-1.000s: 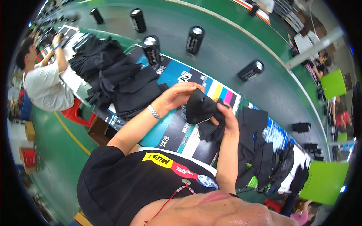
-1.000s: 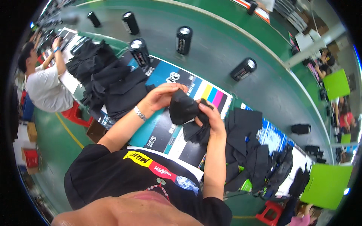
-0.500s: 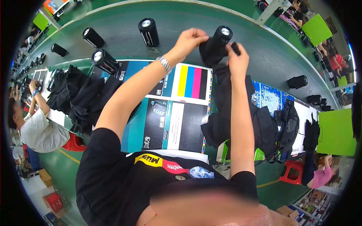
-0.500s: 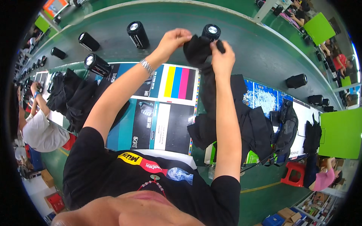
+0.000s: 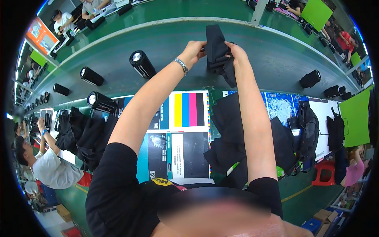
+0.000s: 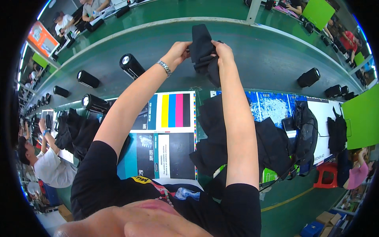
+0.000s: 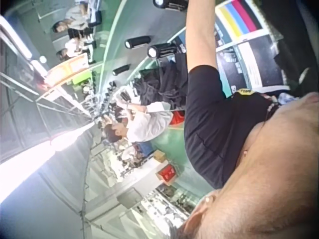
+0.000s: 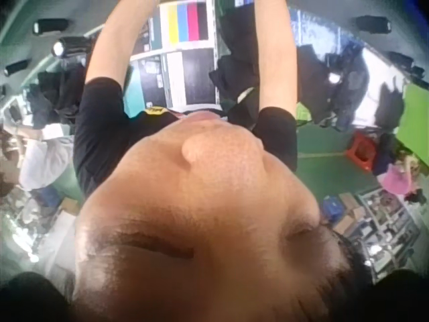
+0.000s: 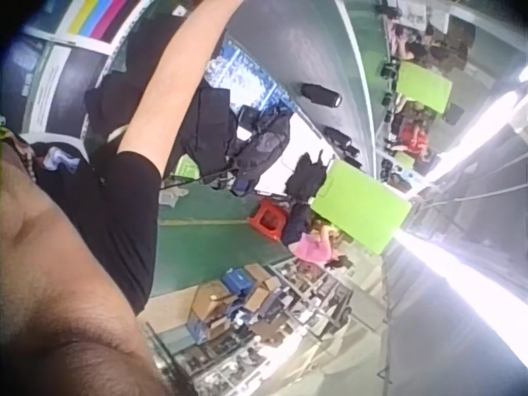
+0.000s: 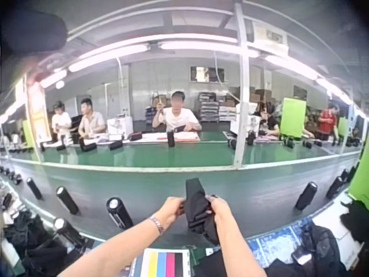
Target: The person picks up black fabric items, pulls the fabric taut, and places them onto a cylindrical testing device at an assembly station.
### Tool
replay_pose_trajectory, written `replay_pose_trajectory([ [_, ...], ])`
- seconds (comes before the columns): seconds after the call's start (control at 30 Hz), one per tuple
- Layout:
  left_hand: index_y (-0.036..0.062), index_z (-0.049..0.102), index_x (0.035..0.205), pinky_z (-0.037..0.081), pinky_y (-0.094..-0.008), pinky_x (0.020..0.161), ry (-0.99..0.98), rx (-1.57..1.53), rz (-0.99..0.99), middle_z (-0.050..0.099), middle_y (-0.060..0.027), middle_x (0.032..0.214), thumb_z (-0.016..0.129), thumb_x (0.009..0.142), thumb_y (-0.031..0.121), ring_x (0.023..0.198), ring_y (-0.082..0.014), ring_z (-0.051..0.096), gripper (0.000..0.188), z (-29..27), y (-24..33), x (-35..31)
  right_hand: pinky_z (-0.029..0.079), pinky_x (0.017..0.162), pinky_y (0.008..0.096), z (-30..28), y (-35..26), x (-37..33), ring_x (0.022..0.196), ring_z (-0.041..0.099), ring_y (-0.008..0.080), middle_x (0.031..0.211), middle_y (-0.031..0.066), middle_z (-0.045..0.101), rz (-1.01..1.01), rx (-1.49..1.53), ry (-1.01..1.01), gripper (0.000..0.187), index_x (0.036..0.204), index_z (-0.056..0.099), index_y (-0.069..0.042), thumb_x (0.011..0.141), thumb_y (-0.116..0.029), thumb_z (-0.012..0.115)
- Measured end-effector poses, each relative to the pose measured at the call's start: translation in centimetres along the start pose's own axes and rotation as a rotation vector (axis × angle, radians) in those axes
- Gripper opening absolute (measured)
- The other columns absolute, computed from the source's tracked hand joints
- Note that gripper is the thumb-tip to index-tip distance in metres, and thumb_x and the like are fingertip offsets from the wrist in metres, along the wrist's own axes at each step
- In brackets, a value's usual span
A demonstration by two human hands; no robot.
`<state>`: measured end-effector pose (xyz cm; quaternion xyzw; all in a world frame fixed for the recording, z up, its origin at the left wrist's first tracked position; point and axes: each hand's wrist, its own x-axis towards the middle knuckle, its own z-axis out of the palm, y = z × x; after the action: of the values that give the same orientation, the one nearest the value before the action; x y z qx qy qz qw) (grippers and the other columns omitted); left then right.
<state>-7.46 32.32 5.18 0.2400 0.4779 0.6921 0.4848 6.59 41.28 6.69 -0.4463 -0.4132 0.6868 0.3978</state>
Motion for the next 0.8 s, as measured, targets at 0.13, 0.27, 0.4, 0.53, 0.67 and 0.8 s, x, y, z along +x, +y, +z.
replay_pose_trajectory([
  [0.13, -0.0047, 0.058, 0.093, 0.055, -0.0306, 0.067, 0.033, -0.038, -0.222, 0.061, -0.0091, 0.086, 0.058, 0.089, 0.005, 0.076, -0.0183, 0.063, 0.011, -1.0, -1.0, 0.7, 0.049, 0.061, 0.0347, -2.1, 2.7, 3.7, 0.066, 0.064, 0.0219, 0.074, 0.0106, 0.066, -0.024, -0.314, -0.123, 0.017, 0.08, 0.068, -0.001, 0.08, -0.018, 0.067],
  [0.27, -0.0027, 0.062, 0.097, 0.051, -0.0308, 0.069, -0.034, 0.374, -0.231, 0.063, -0.0114, 0.097, 0.06, 0.089, 0.025, 0.076, -0.0175, 0.061, 0.029, 0.0, -1.8, 1.5, 0.049, 0.06, 0.0335, -5.2, 3.8, 3.6, 0.06, 0.065, 0.0208, 0.073, 0.0112, 0.067, -0.185, -0.612, 0.104, 0.025, 0.084, 0.07, -0.003, 0.076, -0.026, 0.069],
  [0.4, -0.0012, 0.061, 0.11, 0.041, -0.0354, 0.093, -0.031, 0.369, -0.206, 0.066, -0.0099, 0.102, 0.06, 0.086, 0.054, 0.101, -0.0211, 0.059, 0.06, -0.9, -0.4, 3.4, 0.052, 0.069, 0.0355, -3.3, 2.0, 1.6, 0.07, 0.068, 0.0247, 0.073, 0.0114, 0.069, -0.203, -0.778, 0.124, 0.03, 0.093, 0.073, -0.01, 0.075, -0.033, 0.068],
  [0.53, -0.0009, 0.059, 0.109, 0.049, -0.0341, 0.089, -0.253, 0.021, -0.198, 0.066, -0.0116, 0.102, 0.056, 0.093, 0.034, 0.093, -0.0207, 0.064, 0.039, 3.9, -1.2, 4.2, 0.052, 0.073, 0.039, -3.4, 1.1, 1.4, 0.075, 0.069, 0.0282, 0.078, 0.0118, 0.07, -0.271, -0.92, 0.177, 0.031, 0.097, 0.073, -0.014, 0.075, -0.035, 0.068],
  [0.67, 0.0008, 0.06, 0.103, 0.052, -0.0319, 0.083, -0.162, -0.064, -0.251, 0.067, -0.0095, 0.098, 0.052, 0.093, 0.018, 0.087, -0.0189, 0.066, 0.021, 4.6, -2.3, 4.8, 0.052, 0.068, 0.0376, -5.1, 1.2, 1.4, 0.068, 0.068, 0.0274, 0.073, 0.0143, 0.068, -0.275, -0.872, 0.131, 0.033, 0.097, 0.072, -0.007, 0.082, -0.035, 0.064],
  [0.8, 0.0018, 0.062, 0.099, 0.052, -0.0305, 0.077, -0.093, -0.081, -0.165, 0.067, -0.0077, 0.093, 0.053, 0.091, 0.017, 0.082, -0.0179, 0.065, 0.019, 4.3, -4.9, 4.4, 0.052, 0.073, 0.0394, -6.0, 1.6, 0.4, 0.077, 0.069, 0.0297, 0.081, 0.0156, 0.07, -0.219, -0.957, 0.118, 0.035, 0.103, 0.071, -0.008, 0.081, -0.035, 0.066],
])
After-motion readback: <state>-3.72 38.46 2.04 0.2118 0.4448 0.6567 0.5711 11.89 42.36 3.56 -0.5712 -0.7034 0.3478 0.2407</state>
